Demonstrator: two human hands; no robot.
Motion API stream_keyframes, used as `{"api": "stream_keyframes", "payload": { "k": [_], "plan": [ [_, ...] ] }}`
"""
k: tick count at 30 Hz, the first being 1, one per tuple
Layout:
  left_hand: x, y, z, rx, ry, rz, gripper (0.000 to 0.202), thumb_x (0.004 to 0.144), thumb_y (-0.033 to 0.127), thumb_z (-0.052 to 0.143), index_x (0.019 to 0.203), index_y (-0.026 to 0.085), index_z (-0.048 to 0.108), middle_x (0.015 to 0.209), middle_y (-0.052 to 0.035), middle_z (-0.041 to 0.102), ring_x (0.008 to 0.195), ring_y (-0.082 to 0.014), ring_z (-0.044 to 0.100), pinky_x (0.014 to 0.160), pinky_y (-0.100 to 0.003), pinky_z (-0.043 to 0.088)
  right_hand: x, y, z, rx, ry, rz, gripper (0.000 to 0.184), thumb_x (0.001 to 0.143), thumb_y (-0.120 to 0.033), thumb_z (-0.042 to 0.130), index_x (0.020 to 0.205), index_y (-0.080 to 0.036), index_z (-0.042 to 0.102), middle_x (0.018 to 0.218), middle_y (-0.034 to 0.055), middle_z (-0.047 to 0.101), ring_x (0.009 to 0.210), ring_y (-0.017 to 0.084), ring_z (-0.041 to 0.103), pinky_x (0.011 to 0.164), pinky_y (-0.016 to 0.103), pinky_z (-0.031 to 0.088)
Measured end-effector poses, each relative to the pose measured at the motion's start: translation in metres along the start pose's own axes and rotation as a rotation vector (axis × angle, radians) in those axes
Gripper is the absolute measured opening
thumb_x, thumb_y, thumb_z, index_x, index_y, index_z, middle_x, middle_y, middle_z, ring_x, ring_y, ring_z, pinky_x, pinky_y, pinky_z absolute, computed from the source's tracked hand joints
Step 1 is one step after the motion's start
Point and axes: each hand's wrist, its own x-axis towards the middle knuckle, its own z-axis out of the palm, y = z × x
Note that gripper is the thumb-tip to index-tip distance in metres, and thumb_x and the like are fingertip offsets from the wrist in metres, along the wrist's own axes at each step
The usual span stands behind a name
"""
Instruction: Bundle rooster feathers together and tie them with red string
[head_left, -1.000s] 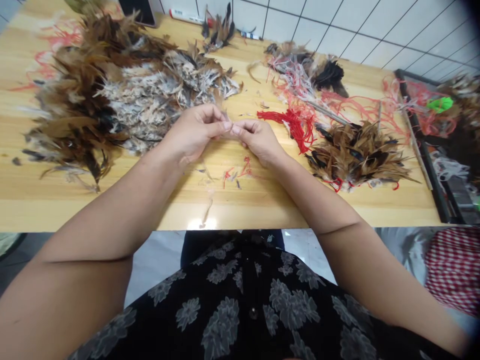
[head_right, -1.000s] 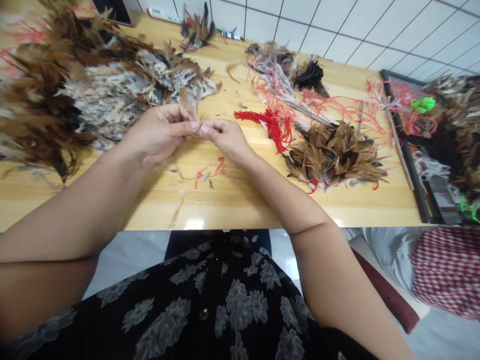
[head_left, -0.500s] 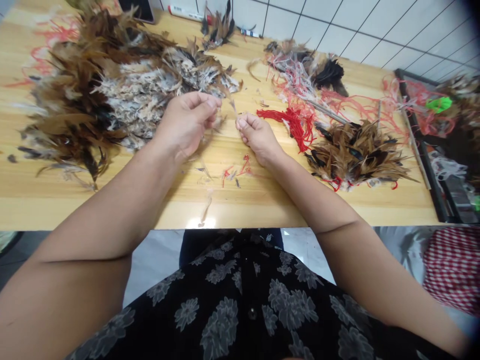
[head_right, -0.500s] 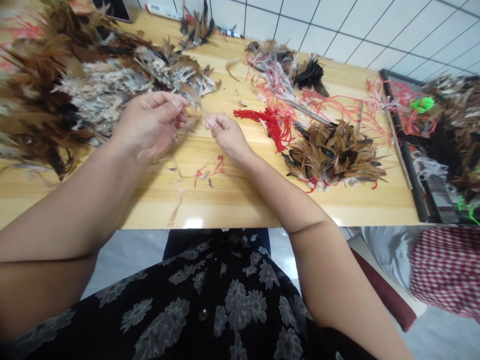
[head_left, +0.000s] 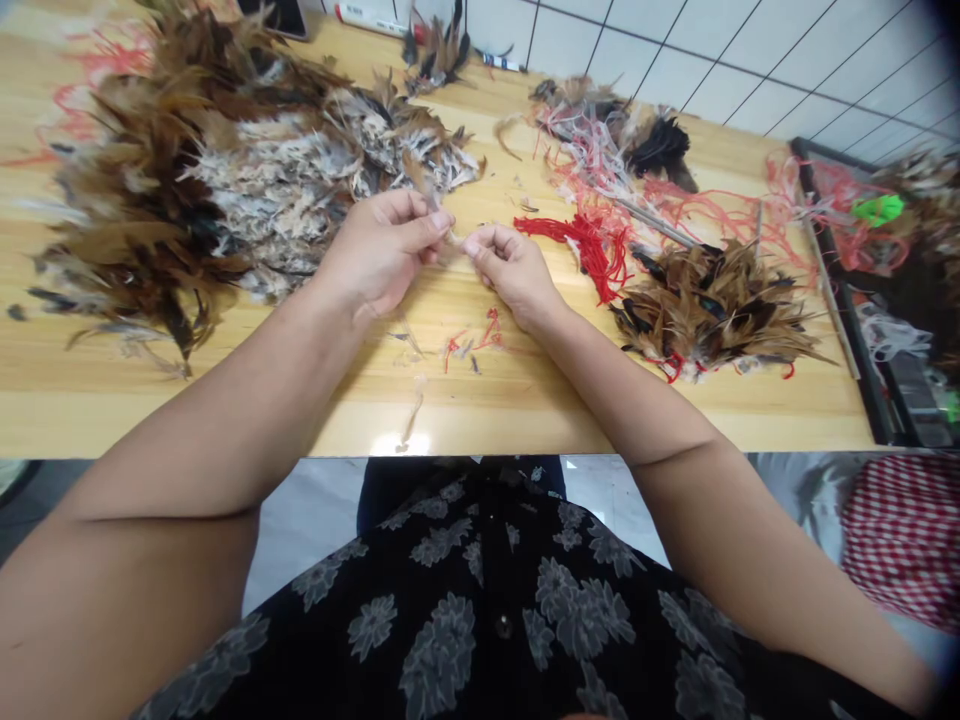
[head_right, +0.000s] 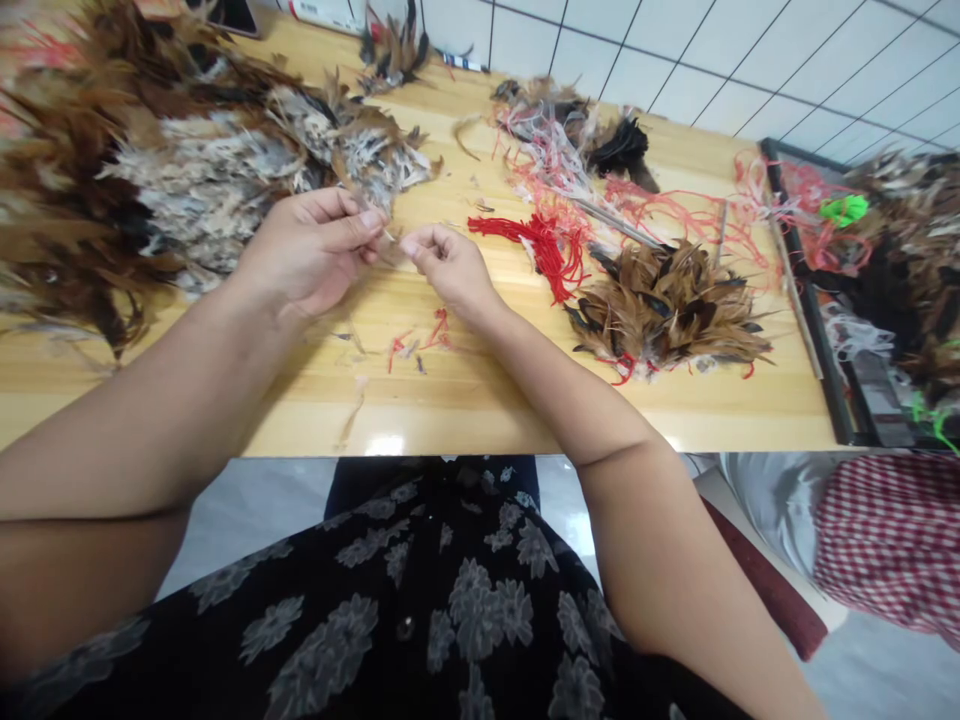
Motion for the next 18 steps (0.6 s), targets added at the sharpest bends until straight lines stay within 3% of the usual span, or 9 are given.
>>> {"api": "stream_keyframes", "payload": {
  "k": [5, 12, 18],
  "plan": [
    [-0.003, 0.003, 0.005, -0.029, -0.059, 0.021, 0.047, 0.086, 0.032, 0.113, 0.078, 0.026, 0.067, 0.081, 0.0012, 0.068, 0.073, -0.0179, 0.06, 0.073, -0.035, 0.052, 0.001, 0.0, 0.0, -0.004, -0.023, -0.003, 0.051, 0.096, -0.059, 0.102, 0.094, -0.021, 0.067, 0.083, -0.0044, 0.061, 0.081, 0.011, 0.052, 0.078, 0.025, 0.049],
    [-0.003, -0.003, 0.009, 0.056, -0.034, 0.013, 0.048, 0.093, 0.029, 0.108, 0.08, 0.025, 0.062, 0.078, 0.0019, 0.064, 0.08, -0.0209, 0.067, 0.077, -0.035, 0.054, -0.003, -0.009, 0.002, -0.031, -0.054, -0.004, 0.061, 0.09, -0.074, 0.1, 0.09, -0.022, 0.067, 0.084, -0.0025, 0.064, 0.084, 0.012, 0.054, 0.078, 0.025, 0.05],
    [-0.006, 0.0, 0.013, 0.052, -0.028, 0.008, 0.05, 0.076, 0.045, 0.115, 0.078, 0.027, 0.068, 0.079, 0.0011, 0.068, 0.076, -0.0192, 0.06, 0.079, -0.038, 0.052, -0.012, -0.023, 0.007, -0.084, -0.066, 0.029, 0.052, 0.103, -0.055, 0.095, 0.082, -0.023, 0.061, 0.077, -0.0038, 0.052, 0.081, 0.014, 0.049, 0.076, 0.026, 0.047]
  ]
}}
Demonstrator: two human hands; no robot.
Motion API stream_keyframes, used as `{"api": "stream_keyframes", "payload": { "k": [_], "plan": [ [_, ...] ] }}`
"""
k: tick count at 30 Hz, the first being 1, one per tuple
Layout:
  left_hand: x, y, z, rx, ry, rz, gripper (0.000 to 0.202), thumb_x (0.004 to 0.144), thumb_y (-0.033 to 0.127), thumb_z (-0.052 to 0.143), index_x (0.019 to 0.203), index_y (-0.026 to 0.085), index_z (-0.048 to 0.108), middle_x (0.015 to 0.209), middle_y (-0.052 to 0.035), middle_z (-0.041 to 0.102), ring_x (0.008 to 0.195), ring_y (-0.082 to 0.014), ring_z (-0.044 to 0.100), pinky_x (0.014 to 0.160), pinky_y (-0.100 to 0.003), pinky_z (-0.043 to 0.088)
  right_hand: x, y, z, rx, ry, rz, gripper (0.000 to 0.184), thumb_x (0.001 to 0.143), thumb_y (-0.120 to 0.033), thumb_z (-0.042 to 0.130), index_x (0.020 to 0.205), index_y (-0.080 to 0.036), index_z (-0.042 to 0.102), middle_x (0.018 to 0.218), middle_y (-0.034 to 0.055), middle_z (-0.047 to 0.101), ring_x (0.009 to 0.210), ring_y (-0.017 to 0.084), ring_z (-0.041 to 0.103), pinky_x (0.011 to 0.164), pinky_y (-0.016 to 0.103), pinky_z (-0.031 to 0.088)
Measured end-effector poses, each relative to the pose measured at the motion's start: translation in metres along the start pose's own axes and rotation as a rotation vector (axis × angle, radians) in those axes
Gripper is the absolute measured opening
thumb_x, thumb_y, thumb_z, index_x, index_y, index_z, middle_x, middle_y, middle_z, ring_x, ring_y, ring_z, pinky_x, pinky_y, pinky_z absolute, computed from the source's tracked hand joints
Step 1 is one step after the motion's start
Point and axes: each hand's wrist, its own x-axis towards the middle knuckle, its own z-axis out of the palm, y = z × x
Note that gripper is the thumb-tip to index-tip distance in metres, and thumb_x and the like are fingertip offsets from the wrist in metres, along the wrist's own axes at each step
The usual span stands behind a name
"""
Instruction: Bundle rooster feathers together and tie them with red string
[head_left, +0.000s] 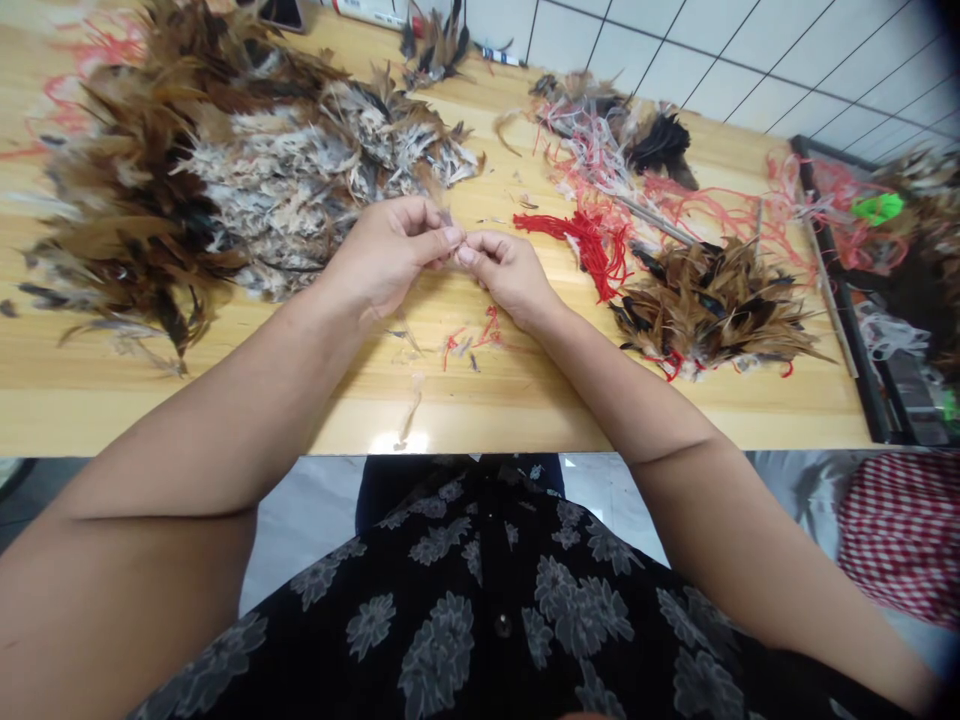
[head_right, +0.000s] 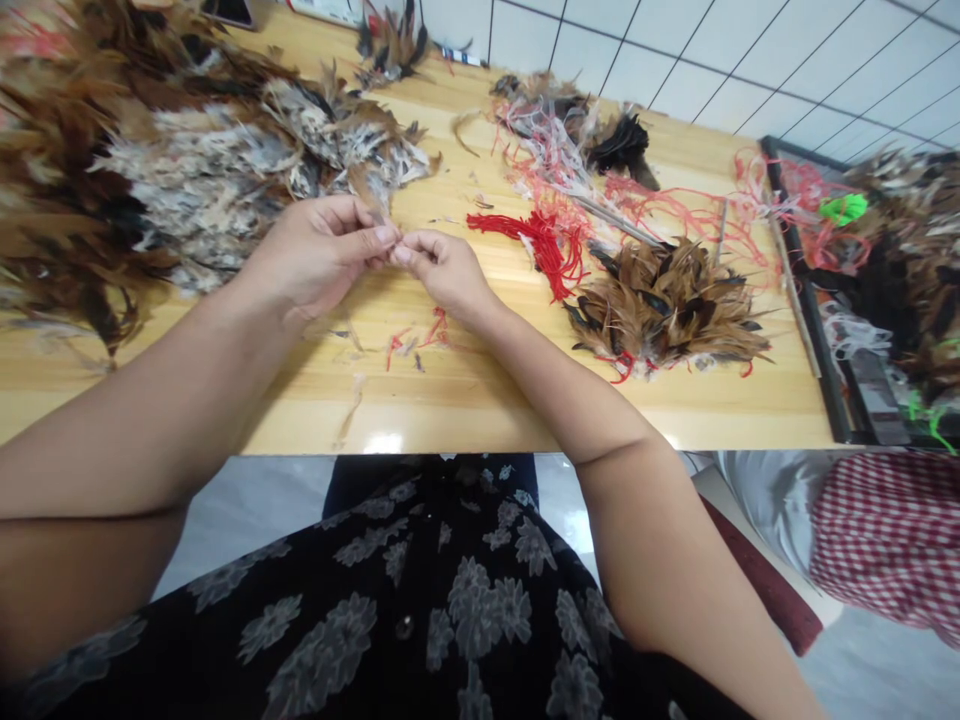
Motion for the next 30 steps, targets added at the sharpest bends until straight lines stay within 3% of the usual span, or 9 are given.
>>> {"api": "stream_keyframes", "payload": {
  "k": [5, 7, 11, 16, 19, 22, 25, 30],
  "plan": [
    [0.004, 0.001, -0.003, 0.016, 0.035, 0.023, 0.049, 0.069, 0.053, 0.116, 0.077, 0.029, 0.074, 0.075, 0.0008, 0.068, 0.074, -0.0207, 0.058, 0.078, -0.04, 0.054, 0.002, 0.003, 0.004, -0.05, -0.003, 0.014, 0.041, 0.119, -0.023, 0.068, 0.08, -0.023, 0.055, 0.077, -0.0034, 0.049, 0.079, 0.013, 0.047, 0.079, 0.023, 0.048],
    [0.007, 0.0, -0.006, -0.004, 0.05, 0.053, 0.047, 0.062, 0.049, 0.117, 0.073, 0.029, 0.076, 0.072, 0.0003, 0.068, 0.069, -0.0196, 0.052, 0.072, -0.04, 0.05, 0.002, 0.001, 0.006, -0.057, -0.011, 0.028, 0.042, 0.12, -0.024, 0.068, 0.08, -0.023, 0.056, 0.077, -0.0034, 0.051, 0.079, 0.013, 0.048, 0.078, 0.022, 0.05],
    [0.014, -0.002, -0.014, 0.018, 0.042, 0.102, 0.046, 0.061, 0.044, 0.117, 0.071, 0.028, 0.075, 0.069, -0.0008, 0.066, 0.067, -0.0191, 0.051, 0.068, -0.039, 0.042, -0.001, -0.01, 0.009, -0.043, -0.044, 0.047, 0.044, 0.114, -0.039, 0.085, 0.079, -0.023, 0.063, 0.078, -0.0044, 0.061, 0.079, 0.01, 0.052, 0.078, 0.019, 0.052],
    [0.011, 0.003, -0.014, 0.059, 0.041, 0.161, 0.06, 0.06, 0.058, 0.121, 0.076, 0.026, 0.073, 0.071, -0.001, 0.06, 0.066, -0.0187, 0.048, 0.073, -0.042, 0.047, -0.004, -0.021, 0.01, -0.016, -0.032, 0.062, 0.049, 0.111, -0.053, 0.085, 0.076, -0.023, 0.07, 0.082, -0.0041, 0.069, 0.085, 0.009, 0.059, 0.084, 0.018, 0.054],
    [0.005, 0.009, -0.008, 0.086, 0.053, 0.165, 0.062, 0.058, 0.061, 0.121, 0.076, 0.025, 0.074, 0.074, -0.0021, 0.06, 0.068, -0.0195, 0.049, 0.081, -0.046, 0.053, -0.002, -0.017, 0.008, -0.036, -0.057, 0.052, 0.048, 0.11, -0.046, 0.088, 0.074, -0.022, 0.068, 0.08, -0.0036, 0.066, 0.085, 0.01, 0.059, 0.084, 0.019, 0.054],
    [0.002, 0.014, -0.005, 0.111, 0.048, 0.15, 0.06, 0.061, 0.06, 0.121, 0.079, 0.025, 0.075, 0.077, -0.0032, 0.062, 0.071, -0.0202, 0.052, 0.088, -0.048, 0.058, 0.003, -0.005, 0.008, -0.085, -0.078, 0.048, 0.05, 0.118, -0.039, 0.079, 0.075, -0.023, 0.06, 0.073, -0.0048, 0.052, 0.079, 0.011, 0.054, 0.083, 0.021, 0.051],
    [0.002, 0.018, -0.005, 0.101, 0.064, 0.194, 0.07, 0.051, 0.069, 0.123, 0.076, 0.025, 0.075, 0.075, -0.0032, 0.064, 0.069, -0.0197, 0.052, 0.081, -0.045, 0.055, 0.01, 0.004, 0.011, -0.092, -0.122, 0.006, 0.048, 0.126, -0.034, 0.063, 0.079, -0.024, 0.055, 0.072, -0.0069, 0.041, 0.075, 0.011, 0.048, 0.081, 0.022, 0.048],
    [0.002, 0.019, -0.006, 0.156, 0.06, 0.237, 0.08, 0.048, 0.084, 0.12, 0.073, 0.024, 0.074, 0.074, -0.0029, 0.064, 0.069, -0.0194, 0.053, 0.078, -0.043, 0.051, 0.012, -0.002, 0.015, -0.174, -0.21, -0.011, 0.043, 0.125, -0.012, 0.057, 0.083, -0.02, 0.056, 0.072, -0.0094, 0.044, 0.073, 0.007, 0.042, 0.076, 0.02, 0.041]
  ]
}}
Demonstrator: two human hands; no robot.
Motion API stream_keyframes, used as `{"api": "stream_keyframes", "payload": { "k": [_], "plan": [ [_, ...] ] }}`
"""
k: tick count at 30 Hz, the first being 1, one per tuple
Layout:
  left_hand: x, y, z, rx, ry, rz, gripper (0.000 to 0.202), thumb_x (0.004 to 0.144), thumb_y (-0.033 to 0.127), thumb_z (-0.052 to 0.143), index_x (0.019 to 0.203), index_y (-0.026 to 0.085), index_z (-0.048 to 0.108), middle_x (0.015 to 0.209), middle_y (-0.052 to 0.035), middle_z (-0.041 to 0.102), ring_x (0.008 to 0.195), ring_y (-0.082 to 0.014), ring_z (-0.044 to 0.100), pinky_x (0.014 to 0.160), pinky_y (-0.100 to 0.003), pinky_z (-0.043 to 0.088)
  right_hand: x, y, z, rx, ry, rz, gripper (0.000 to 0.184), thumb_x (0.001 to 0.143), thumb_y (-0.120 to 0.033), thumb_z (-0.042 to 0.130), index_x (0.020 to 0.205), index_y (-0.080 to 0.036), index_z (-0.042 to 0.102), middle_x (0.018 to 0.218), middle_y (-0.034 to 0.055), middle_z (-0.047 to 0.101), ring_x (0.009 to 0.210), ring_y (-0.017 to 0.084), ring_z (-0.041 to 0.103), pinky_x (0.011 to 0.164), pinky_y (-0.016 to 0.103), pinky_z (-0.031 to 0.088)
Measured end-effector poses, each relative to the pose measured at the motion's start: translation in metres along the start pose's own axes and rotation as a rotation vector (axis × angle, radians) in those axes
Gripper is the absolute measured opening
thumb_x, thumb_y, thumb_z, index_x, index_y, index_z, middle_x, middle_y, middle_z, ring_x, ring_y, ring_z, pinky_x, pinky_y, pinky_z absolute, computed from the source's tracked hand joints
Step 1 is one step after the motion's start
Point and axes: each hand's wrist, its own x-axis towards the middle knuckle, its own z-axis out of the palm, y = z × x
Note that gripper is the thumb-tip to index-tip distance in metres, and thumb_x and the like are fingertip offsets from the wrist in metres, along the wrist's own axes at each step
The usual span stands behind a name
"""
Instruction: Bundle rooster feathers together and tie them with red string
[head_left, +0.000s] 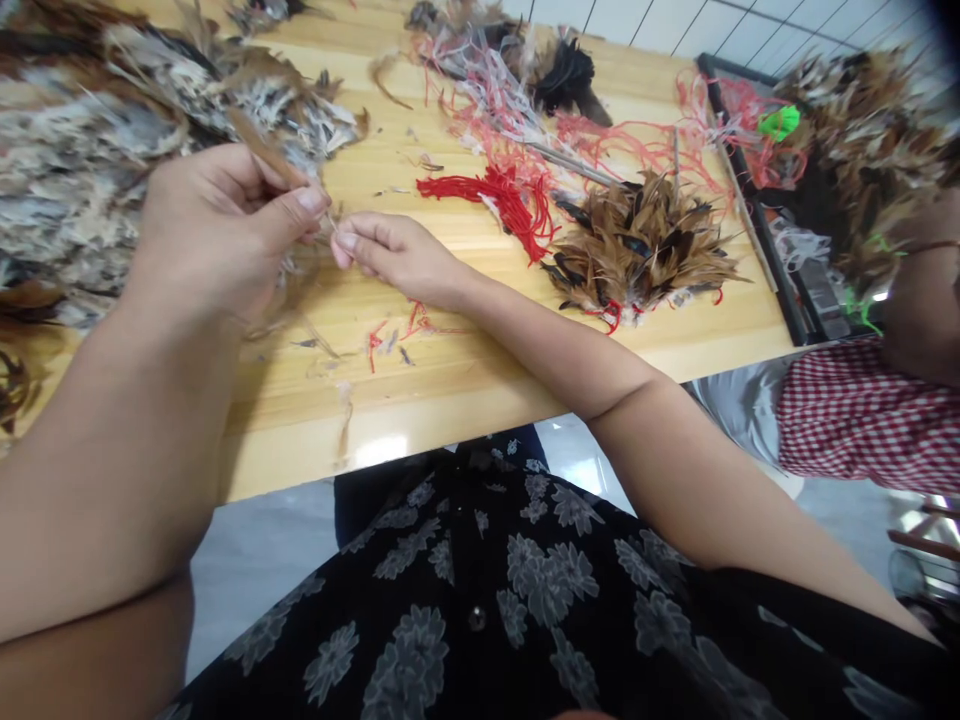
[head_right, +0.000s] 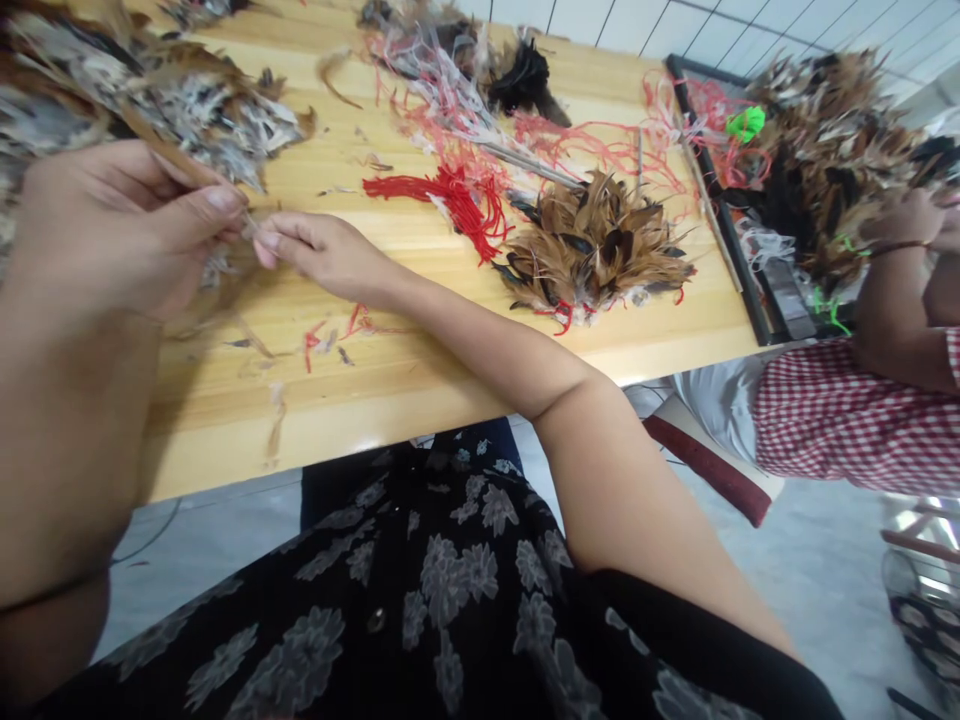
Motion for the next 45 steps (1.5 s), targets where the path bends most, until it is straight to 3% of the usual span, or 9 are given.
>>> {"api": "stream_keyframes", "payload": {
  "k": [4, 10, 16, 20, 23, 26, 31, 37, 45],
  "plan": [
    [-0.003, 0.007, 0.004, 0.032, 0.021, -0.004, 0.075, 0.052, 0.076, 0.121, 0.076, 0.024, 0.072, 0.078, -0.0026, 0.065, 0.072, -0.0198, 0.054, 0.089, -0.048, 0.06, -0.012, -0.013, -0.003, 0.046, 0.021, 0.002, 0.047, 0.125, -0.007, 0.048, 0.081, -0.021, 0.059, 0.076, -0.0067, 0.048, 0.073, 0.008, 0.044, 0.077, 0.02, 0.044],
    [-0.018, 0.043, 0.018, 0.092, 0.147, -0.13, 0.046, 0.1, 0.055, 0.107, 0.122, 0.026, 0.08, 0.1, -0.0031, 0.078, 0.12, -0.0323, 0.076, 0.115, -0.048, 0.066, -0.016, -0.011, -0.007, 0.191, 0.173, 0.077, 0.046, 0.124, -0.026, 0.06, 0.079, -0.022, 0.055, 0.075, -0.0048, 0.05, 0.072, 0.009, 0.047, 0.071, 0.018, 0.045],
    [-0.02, 0.061, -0.01, 0.229, 0.204, -0.116, 0.04, 0.107, 0.052, 0.102, 0.126, 0.025, 0.079, 0.108, -0.0032, 0.081, 0.13, -0.0311, 0.072, 0.119, -0.042, 0.062, -0.004, 0.002, -0.018, 0.442, 0.363, 0.131, 0.047, 0.118, -0.044, 0.075, 0.084, -0.026, 0.048, 0.066, -0.0096, 0.035, 0.058, 0.009, 0.031, 0.054, 0.02, 0.027],
    [0.0, 0.049, -0.036, 0.426, 0.182, -0.035, 0.024, 0.101, 0.026, 0.101, 0.1, 0.025, 0.077, 0.099, -0.0024, 0.074, 0.121, -0.0288, 0.068, 0.123, -0.039, 0.054, -0.006, -0.001, -0.022, 0.55, 0.382, 0.136, 0.047, 0.116, -0.049, 0.08, 0.086, -0.025, 0.052, 0.064, -0.0111, 0.036, 0.056, 0.007, 0.028, 0.053, 0.019, 0.024],
    [0.015, 0.03, -0.04, 0.655, 0.093, 0.002, 0.033, 0.088, 0.005, 0.094, 0.077, 0.026, 0.071, 0.09, -0.003, 0.065, 0.1, -0.0273, 0.064, 0.118, -0.042, 0.052, -0.007, -0.002, -0.021, 0.592, 0.387, 0.134, 0.043, 0.119, -0.046, 0.075, 0.088, -0.023, 0.056, 0.064, -0.0109, 0.038, 0.056, 0.007, 0.027, 0.052, 0.019, 0.022],
    [0.017, 0.007, -0.038, 0.708, -0.02, -0.012, 0.026, 0.086, 0.01, 0.09, 0.076, 0.029, 0.075, 0.093, -0.0047, 0.065, 0.098, -0.03, 0.064, 0.117, -0.046, 0.053, -0.007, -0.001, -0.02, 0.593, 0.385, 0.134, 0.041, 0.117, -0.046, 0.077, 0.09, -0.023, 0.058, 0.064, -0.0111, 0.038, 0.056, 0.007, 0.028, 0.052, 0.02, 0.024],
    [0.009, -0.023, -0.038, 0.612, -0.158, -0.006, 0.022, 0.086, 0.012, 0.085, 0.08, 0.029, 0.073, 0.094, -0.007, 0.066, 0.136, -0.0366, 0.065, 0.126, -0.044, 0.049, -0.006, 0.0, -0.018, 0.59, 0.375, 0.115, 0.044, 0.117, -0.05, 0.078, 0.089, -0.022, 0.059, 0.065, -0.0106, 0.039, 0.056, 0.007, 0.03, 0.052, 0.021, 0.024],
    [0.013, -0.048, -0.04, 0.541, -0.101, 0.026, 0.036, 0.091, 0.022, 0.094, 0.074, 0.029, 0.063, 0.097, -0.0107, 0.066, 0.146, -0.0436, 0.058, 0.129, -0.048, 0.042, -0.003, 0.008, -0.016, 0.57, 0.333, 0.053, 0.049, 0.118, -0.056, 0.076, 0.087, -0.022, 0.06, 0.064, -0.0103, 0.038, 0.055, 0.007, 0.028, 0.052, 0.02, 0.023],
    [0.017, -0.037, -0.041, 0.368, -0.038, 0.025, 0.037, 0.098, 0.011, 0.105, 0.088, 0.024, 0.072, 0.095, -0.0037, 0.065, 0.119, -0.028, 0.063, 0.12, -0.04, 0.046, 0.001, 0.016, -0.013, 0.509, 0.342, 0.024, 0.047, 0.122, -0.054, 0.07, 0.089, -0.021, 0.063, 0.064, -0.0097, 0.038, 0.059, 0.007, 0.031, 0.056, 0.019, 0.027]
  ]
}}
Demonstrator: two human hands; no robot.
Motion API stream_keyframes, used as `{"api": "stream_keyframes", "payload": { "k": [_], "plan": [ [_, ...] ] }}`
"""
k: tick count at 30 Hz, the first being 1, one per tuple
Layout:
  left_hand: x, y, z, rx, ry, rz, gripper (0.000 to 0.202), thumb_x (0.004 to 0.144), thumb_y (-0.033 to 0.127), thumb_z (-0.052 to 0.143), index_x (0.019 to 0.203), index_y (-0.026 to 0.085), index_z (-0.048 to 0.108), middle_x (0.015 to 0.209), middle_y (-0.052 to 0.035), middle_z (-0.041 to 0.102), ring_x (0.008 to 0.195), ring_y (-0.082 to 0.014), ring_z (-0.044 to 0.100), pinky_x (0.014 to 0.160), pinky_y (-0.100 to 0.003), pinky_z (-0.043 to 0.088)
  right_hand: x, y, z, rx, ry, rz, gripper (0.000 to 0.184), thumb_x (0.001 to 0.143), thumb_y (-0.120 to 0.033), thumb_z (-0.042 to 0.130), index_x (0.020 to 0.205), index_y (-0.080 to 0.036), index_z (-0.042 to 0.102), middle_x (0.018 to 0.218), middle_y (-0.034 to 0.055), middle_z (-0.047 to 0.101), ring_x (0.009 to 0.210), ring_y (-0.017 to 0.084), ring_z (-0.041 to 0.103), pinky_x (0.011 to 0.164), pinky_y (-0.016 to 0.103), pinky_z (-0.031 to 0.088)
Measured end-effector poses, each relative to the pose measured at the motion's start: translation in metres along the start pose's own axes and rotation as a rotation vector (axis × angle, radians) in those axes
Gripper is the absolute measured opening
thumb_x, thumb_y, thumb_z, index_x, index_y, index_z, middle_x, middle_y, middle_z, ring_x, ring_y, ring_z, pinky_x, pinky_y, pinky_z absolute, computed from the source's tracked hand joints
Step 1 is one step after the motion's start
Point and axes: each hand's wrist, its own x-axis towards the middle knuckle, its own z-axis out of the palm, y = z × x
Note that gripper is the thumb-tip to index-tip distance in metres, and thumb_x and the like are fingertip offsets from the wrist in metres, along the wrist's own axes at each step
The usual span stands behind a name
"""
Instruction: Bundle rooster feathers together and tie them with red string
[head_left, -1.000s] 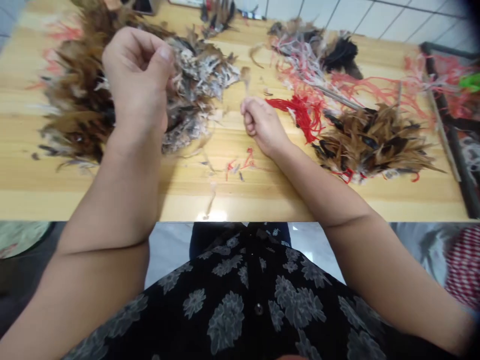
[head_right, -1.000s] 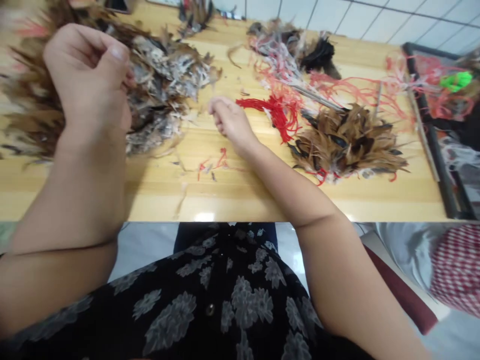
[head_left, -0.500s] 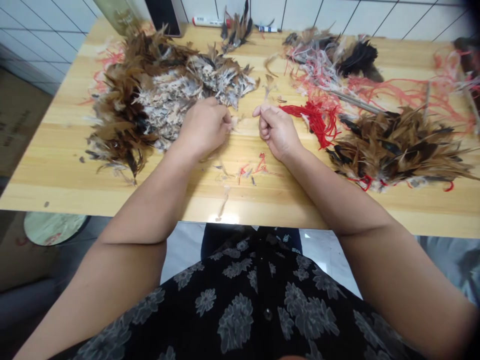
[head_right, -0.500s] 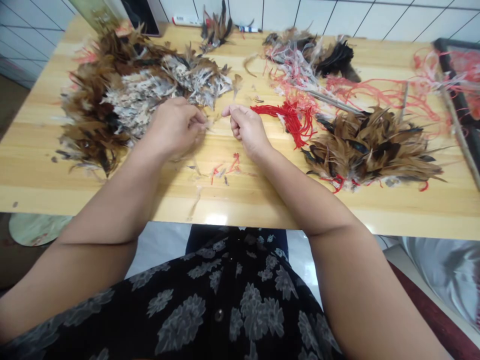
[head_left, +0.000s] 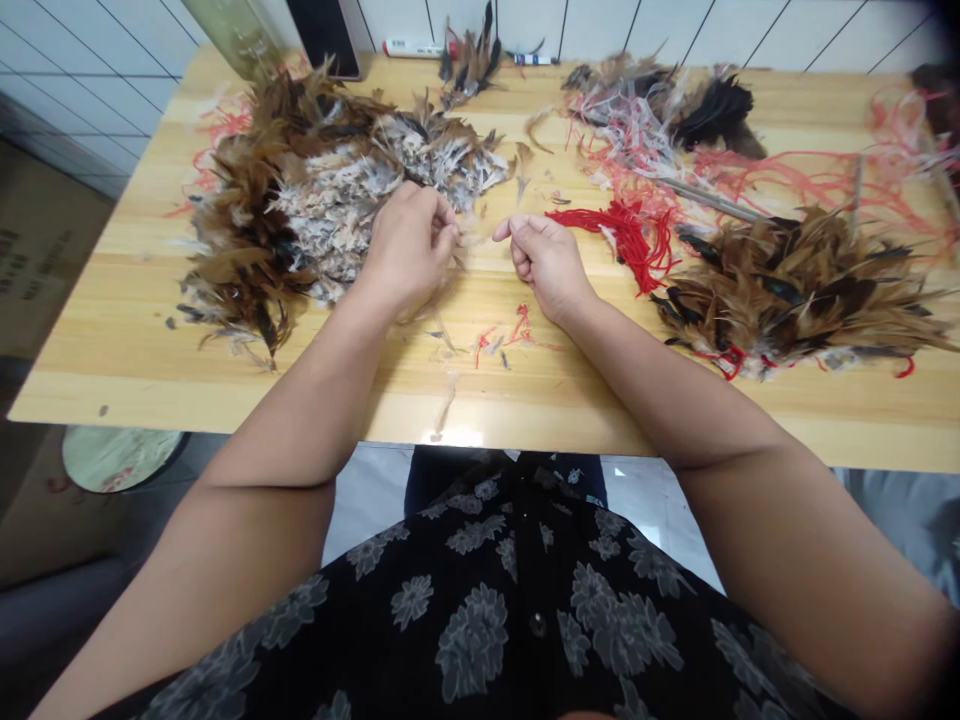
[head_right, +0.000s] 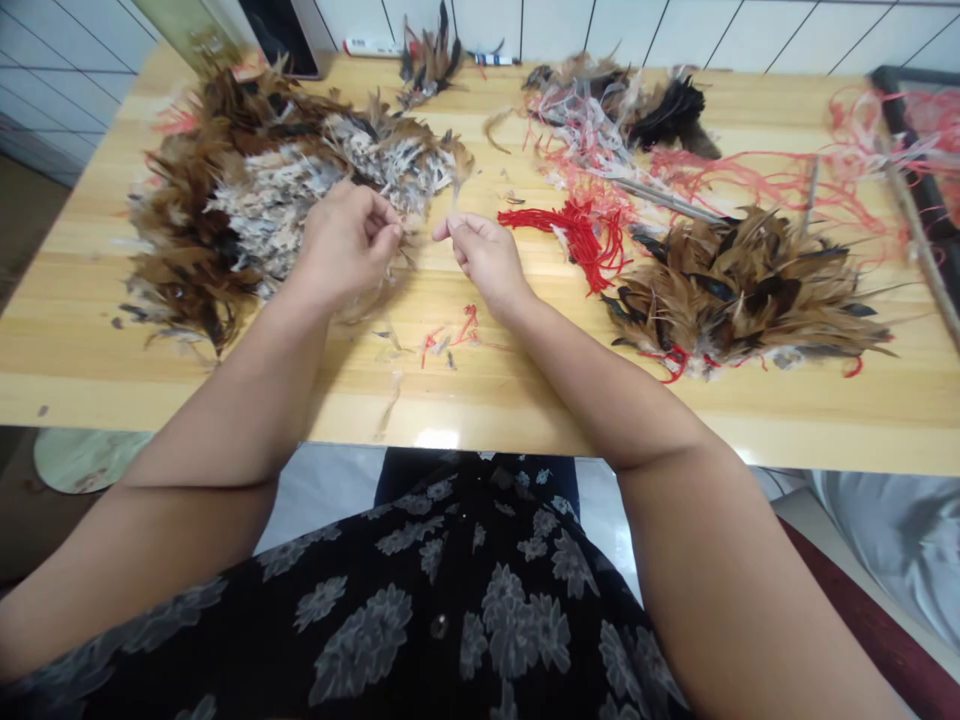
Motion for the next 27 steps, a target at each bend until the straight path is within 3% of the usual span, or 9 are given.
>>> {"api": "stream_keyframes", "payload": {
  "k": [4, 7, 11, 17, 21, 27],
  "plan": [
    [-0.003, 0.015, 0.015, -0.239, 0.036, -0.094, 0.034, 0.11, 0.007, 0.096, 0.092, 0.022, 0.072, 0.077, 0.0027, 0.061, 0.081, -0.0191, 0.061, 0.082, -0.033, 0.051, 0.002, 0.005, -0.002, -0.042, -0.02, -0.03, 0.048, 0.12, -0.056, 0.072, 0.089, -0.021, 0.064, 0.067, -0.0089, 0.039, 0.062, 0.008, 0.036, 0.059, 0.019, 0.031],
    [-0.007, 0.023, 0.029, -0.46, 0.028, -0.185, 0.037, 0.111, 0.008, 0.097, 0.091, 0.021, 0.069, 0.071, 0.0052, 0.06, 0.068, -0.0155, 0.061, 0.067, -0.029, 0.047, 0.003, 0.009, -0.003, -0.089, -0.043, -0.064, 0.045, 0.12, -0.052, 0.075, 0.089, -0.02, 0.066, 0.069, -0.0082, 0.041, 0.065, 0.008, 0.039, 0.062, 0.02, 0.035],
    [-0.012, 0.035, 0.036, -0.644, -0.012, -0.281, 0.033, 0.102, 0.004, 0.105, 0.094, 0.018, 0.076, 0.08, 0.0019, 0.071, 0.067, -0.0131, 0.068, 0.067, -0.026, 0.052, 0.003, 0.012, -0.002, -0.134, -0.052, -0.107, 0.049, 0.118, -0.058, 0.076, 0.091, -0.017, 0.073, 0.073, -0.0058, 0.05, 0.07, 0.008, 0.047, 0.068, 0.021, 0.042],
    [-0.017, 0.051, 0.035, -0.565, -0.014, -0.279, 0.038, 0.111, -0.005, 0.088, 0.084, 0.016, 0.072, 0.075, 0.002, 0.068, 0.069, -0.0121, 0.067, 0.067, -0.024, 0.052, 0.005, 0.019, -0.002, -0.193, -0.069, -0.141, 0.051, 0.117, -0.063, 0.076, 0.098, -0.016, 0.081, 0.08, -0.0026, 0.062, 0.077, 0.01, 0.054, 0.078, 0.024, 0.05],
    [-0.016, 0.044, 0.034, -0.493, -0.005, -0.257, 0.039, 0.109, 0.003, 0.094, 0.086, 0.019, 0.067, 0.078, 0.0017, 0.069, 0.077, -0.0145, 0.071, 0.072, -0.027, 0.054, 0.008, 0.026, -0.003, -0.245, -0.081, -0.169, 0.054, 0.116, -0.067, 0.075, 0.099, -0.016, 0.081, 0.079, -0.0025, 0.061, 0.078, 0.011, 0.055, 0.079, 0.025, 0.051],
    [-0.013, 0.028, 0.036, -0.591, 0.007, -0.246, 0.038, 0.096, 0.005, 0.106, 0.084, 0.02, 0.073, 0.079, 0.0014, 0.069, 0.073, -0.0157, 0.07, 0.062, -0.025, 0.047, 0.01, 0.032, -0.005, -0.3, -0.13, -0.228, 0.062, 0.114, -0.076, 0.073, 0.093, -0.018, 0.077, 0.079, -0.002, 0.061, 0.08, 0.011, 0.057, 0.08, 0.025, 0.052]
  ]
}}
